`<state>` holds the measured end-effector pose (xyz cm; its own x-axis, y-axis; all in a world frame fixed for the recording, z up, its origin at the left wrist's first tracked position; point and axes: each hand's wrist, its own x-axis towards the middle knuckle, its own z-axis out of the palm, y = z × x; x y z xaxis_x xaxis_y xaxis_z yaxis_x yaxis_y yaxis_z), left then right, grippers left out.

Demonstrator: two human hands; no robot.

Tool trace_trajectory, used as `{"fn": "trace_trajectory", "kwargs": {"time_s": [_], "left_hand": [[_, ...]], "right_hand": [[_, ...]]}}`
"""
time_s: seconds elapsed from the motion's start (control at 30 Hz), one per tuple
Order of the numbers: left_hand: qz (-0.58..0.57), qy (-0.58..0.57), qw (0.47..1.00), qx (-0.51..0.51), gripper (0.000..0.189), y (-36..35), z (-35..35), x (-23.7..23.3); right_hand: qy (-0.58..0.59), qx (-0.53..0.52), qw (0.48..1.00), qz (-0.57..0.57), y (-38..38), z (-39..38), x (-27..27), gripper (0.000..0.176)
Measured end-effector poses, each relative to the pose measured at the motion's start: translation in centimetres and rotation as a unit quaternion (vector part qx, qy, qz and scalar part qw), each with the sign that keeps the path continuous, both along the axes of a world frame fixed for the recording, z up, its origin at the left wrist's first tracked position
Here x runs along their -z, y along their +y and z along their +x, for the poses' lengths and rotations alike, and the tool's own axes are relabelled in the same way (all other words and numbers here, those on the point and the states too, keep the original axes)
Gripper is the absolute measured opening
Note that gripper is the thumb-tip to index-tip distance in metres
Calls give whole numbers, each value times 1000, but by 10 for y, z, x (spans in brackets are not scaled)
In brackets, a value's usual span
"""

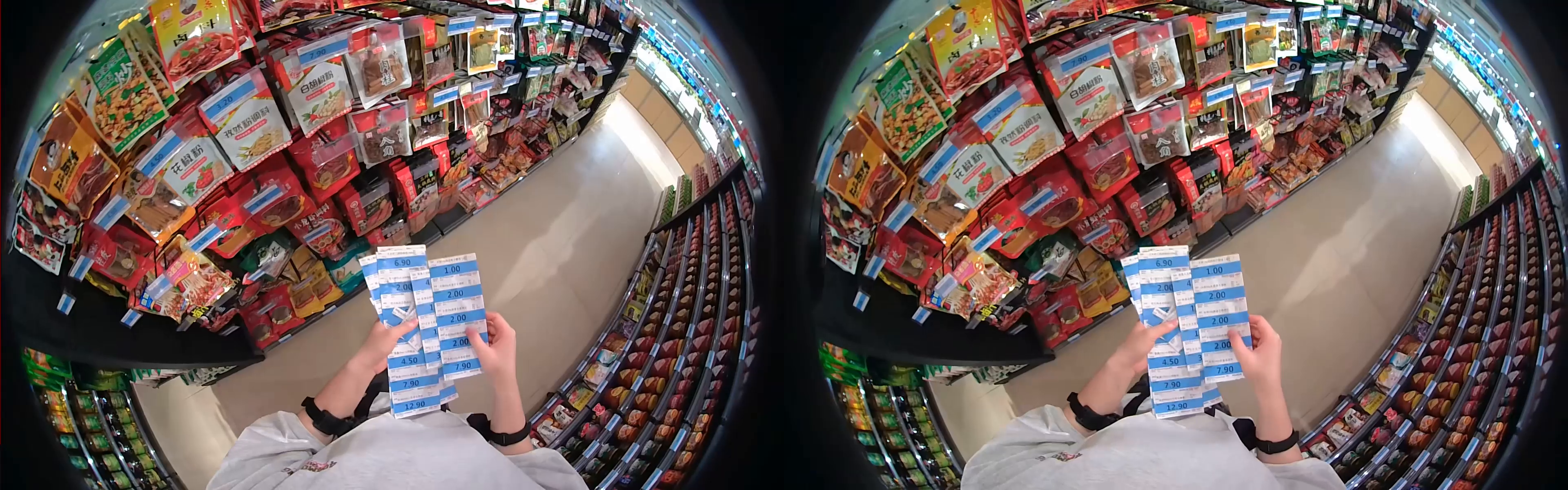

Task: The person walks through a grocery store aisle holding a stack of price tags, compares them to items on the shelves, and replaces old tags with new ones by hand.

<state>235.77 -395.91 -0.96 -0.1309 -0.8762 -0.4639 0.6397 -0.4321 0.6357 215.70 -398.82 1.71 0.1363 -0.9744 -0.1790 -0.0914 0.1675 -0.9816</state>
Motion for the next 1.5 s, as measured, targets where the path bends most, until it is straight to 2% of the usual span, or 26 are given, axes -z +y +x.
{"fn": "trace_trajectory", "kwargs": {"time_s": [0.13,0.27,0.33,0.47,0.53,0.67,0.77,0.97,1.5], "left_hand": [[-2,7,999,-37,40,-23,15,-15],[14,27,997,-77,38,-35,23,-36],[-29,19,996,-82,41,-38,28,-31],[-56,-10,990,-132,43,-46,28,-32],[-74,-21,986,-151,44,-54,24,-31],[-21,-53,974,-219,47,-69,6,-40],[-55,-66,958,-274,47,-83,-9,-47],[-35,-91,930,-354,47,-104,-35,-45],[-51,-122,896,-423,47,-139,-78,-56]], "right_hand": [[21,-1,1000,-12,-28,13,-7,25],[-19,-23,998,-53,-51,23,-9,27],[-30,-46,996,-74,-62,27,-10,26],[-62,-87,994,-33,-89,33,-20,23],[-97,-137,986,-15,-107,33,-21,22],[-131,-212,968,-20,-147,33,-19,19],[-135,-267,954,-13,-178,27,-23,17],[-143,-299,943,-20,-229,18,-16,16],[-171,-370,913,-21,-288,10,-12,15]]}}
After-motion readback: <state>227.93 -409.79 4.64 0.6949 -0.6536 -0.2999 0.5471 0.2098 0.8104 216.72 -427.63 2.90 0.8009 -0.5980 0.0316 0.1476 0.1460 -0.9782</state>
